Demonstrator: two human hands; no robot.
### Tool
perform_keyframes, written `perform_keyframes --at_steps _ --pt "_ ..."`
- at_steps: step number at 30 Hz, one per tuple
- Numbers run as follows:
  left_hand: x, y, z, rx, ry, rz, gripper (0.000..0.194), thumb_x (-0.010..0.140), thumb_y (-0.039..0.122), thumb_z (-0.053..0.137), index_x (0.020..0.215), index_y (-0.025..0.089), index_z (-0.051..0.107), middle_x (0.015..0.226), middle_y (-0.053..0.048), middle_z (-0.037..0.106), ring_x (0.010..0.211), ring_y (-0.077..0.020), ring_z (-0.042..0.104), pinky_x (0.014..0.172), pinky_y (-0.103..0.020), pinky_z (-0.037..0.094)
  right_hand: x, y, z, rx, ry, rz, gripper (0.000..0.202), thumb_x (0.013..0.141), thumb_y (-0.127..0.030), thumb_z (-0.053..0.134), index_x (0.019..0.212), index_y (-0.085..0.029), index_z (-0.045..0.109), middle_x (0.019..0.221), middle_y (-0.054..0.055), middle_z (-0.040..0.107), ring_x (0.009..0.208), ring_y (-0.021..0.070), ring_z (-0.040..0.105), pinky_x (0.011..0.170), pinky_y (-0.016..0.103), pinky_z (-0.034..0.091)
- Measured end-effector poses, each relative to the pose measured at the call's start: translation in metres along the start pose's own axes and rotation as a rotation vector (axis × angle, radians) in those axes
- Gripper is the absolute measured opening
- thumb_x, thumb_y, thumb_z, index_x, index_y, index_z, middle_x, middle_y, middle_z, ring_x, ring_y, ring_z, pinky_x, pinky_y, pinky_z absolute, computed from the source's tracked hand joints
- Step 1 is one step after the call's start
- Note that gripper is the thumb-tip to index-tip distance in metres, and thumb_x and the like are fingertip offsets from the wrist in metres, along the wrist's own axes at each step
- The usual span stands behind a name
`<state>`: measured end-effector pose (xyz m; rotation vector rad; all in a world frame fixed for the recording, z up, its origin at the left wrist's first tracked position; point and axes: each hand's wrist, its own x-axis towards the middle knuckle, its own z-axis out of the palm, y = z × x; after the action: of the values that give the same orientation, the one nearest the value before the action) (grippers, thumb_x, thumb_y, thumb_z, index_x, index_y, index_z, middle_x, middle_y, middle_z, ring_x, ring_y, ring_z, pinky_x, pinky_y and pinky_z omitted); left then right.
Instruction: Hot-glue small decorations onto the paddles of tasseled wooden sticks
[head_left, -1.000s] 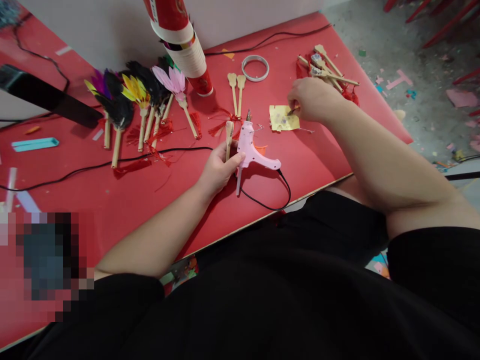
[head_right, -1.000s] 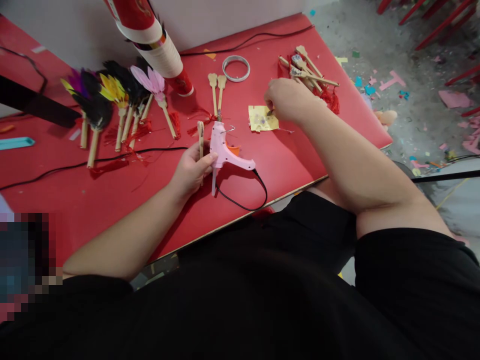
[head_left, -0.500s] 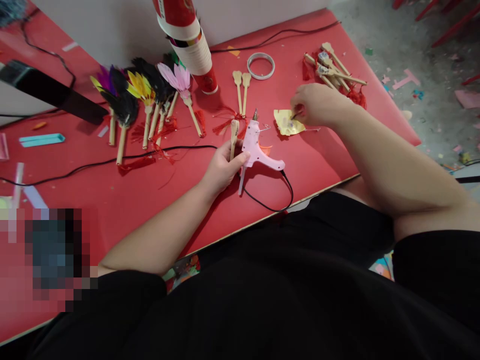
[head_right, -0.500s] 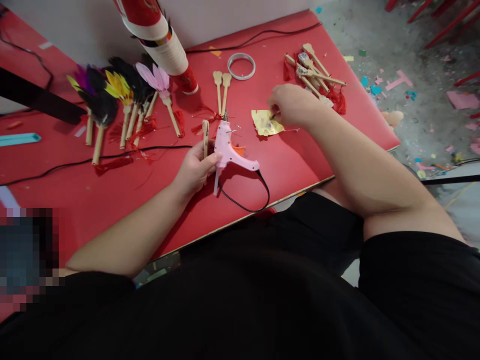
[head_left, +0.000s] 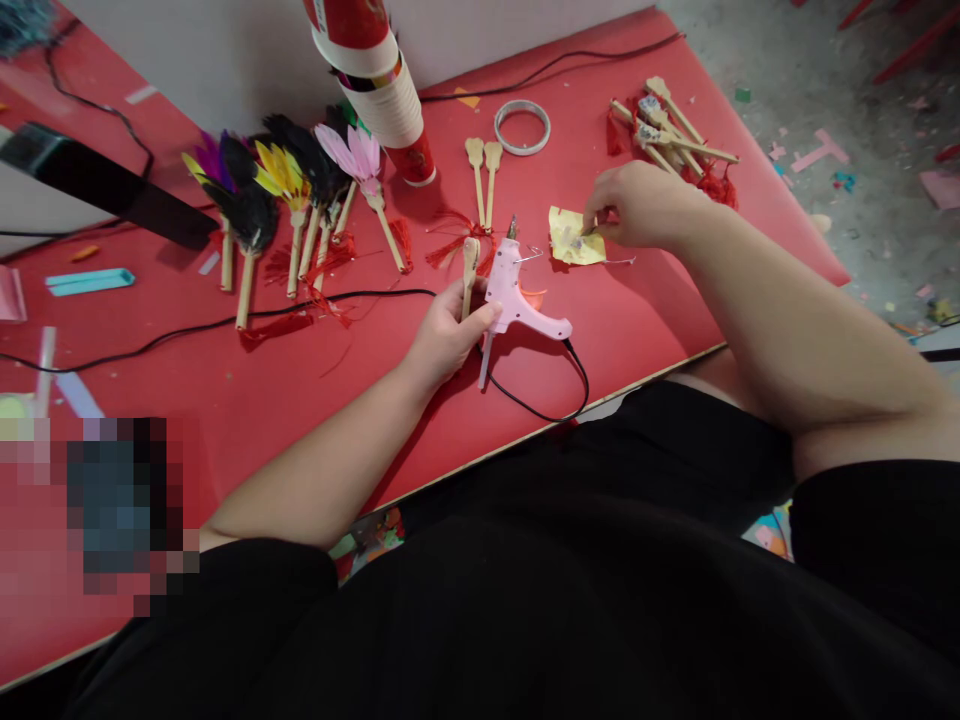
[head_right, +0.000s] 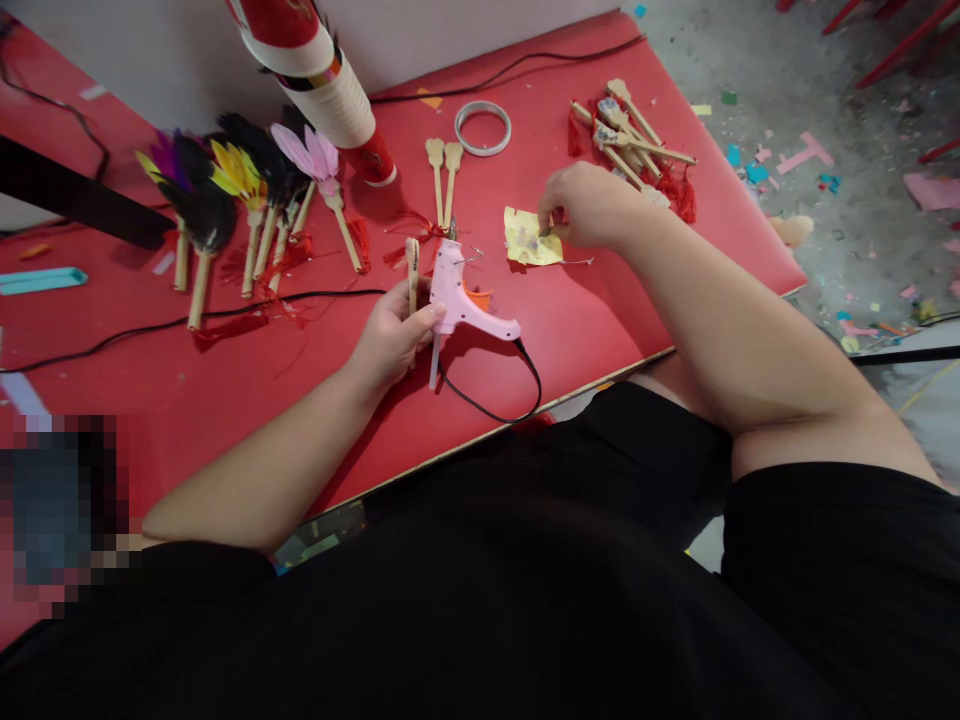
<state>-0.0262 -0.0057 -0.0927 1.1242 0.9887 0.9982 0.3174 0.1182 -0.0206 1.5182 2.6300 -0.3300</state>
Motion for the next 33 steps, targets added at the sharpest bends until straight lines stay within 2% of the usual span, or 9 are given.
perform_keyframes --at_steps 6,9,13,18,24,29,33 --pt "-0.002 0.004 0.002 0.041 0.012 -0.015 0.049 0.081 0.056 0.103 0.107 0.025 0.075 0.086 0.0 0.073 0.068 -0.015 0.063 0.061 -0.03 0.052 0.002 0.004 0.005 0.056 0.039 -0.014 0.035 0.097 -0.004 0.069 0.109 -0.029 0.09 0.118 0.007 0.087 0.102 0.025 0.068 0.104 0.042 0.053" --pt "-0.001 0.004 0.002 0.04 0.007 -0.014 0.05 0.08 0.055 0.103 0.108 0.025 0.074 0.086 0.001 0.072 0.07 -0.0156 0.064 0.064 -0.031 0.053 -0.003 0.003 0.003 0.122 0.066 0.019 0.034 0.094 -0.003 0.069 0.11 -0.026 0.09 0.122 0.01 0.089 0.101 0.0246 0.071 0.102 0.042 0.054" --pt "-0.001 0.003 0.001 0.036 0.009 -0.017 0.051 0.08 0.055 0.102 0.108 0.025 0.073 0.086 0.001 0.071 0.075 -0.0172 0.068 0.068 -0.031 0.055 -0.008 0.004 0.002 0.197 0.094 0.052 0.026 0.093 -0.01 0.074 0.11 -0.018 0.091 0.117 0.014 0.092 0.098 0.0235 0.073 0.096 0.041 0.055" --pt "-0.001 0.001 0.0 0.018 -0.002 -0.012 0.051 0.081 0.055 0.103 0.109 0.024 0.075 0.088 0.0 0.072 0.074 -0.0159 0.067 0.065 -0.029 0.055 -0.007 0.013 0.007 0.319 0.118 0.04 0.034 0.092 -0.023 0.071 0.116 -0.014 0.093 0.123 0.017 0.092 0.096 0.0198 0.071 0.092 0.04 0.053" --pt "-0.002 0.003 0.001 0.033 0.002 -0.014 0.046 0.082 0.052 0.101 0.11 0.025 0.075 0.088 0.0 0.071 0.072 -0.0156 0.063 0.064 -0.03 0.053 -0.007 0.02 0.012 0.353 0.149 0.024 0.031 0.087 -0.039 0.074 0.107 -0.025 0.092 0.121 0.015 0.092 0.092 0.0201 0.066 0.091 0.043 0.053" --pt "-0.002 0.002 0.001 0.038 -0.002 -0.008 0.046 0.082 0.051 0.1 0.111 0.025 0.075 0.088 0.0 0.07 0.075 -0.0175 0.067 0.067 -0.032 0.056 -0.007 0.021 0.014 0.353 0.148 0.025 0.037 0.087 -0.051 0.075 0.109 -0.027 0.092 0.124 0.018 0.093 0.093 0.022 0.066 0.091 0.045 0.053" --pt "-0.001 0.001 0.0 0.038 0.006 -0.019 0.047 0.081 0.051 0.101 0.11 0.025 0.075 0.089 -0.001 0.071 0.072 -0.0166 0.065 0.064 -0.031 0.054 -0.006 0.021 0.014 0.344 0.15 0.03 0.038 0.087 -0.046 0.074 0.113 -0.025 0.092 0.124 0.019 0.093 0.094 0.0229 0.067 0.093 0.045 0.053"
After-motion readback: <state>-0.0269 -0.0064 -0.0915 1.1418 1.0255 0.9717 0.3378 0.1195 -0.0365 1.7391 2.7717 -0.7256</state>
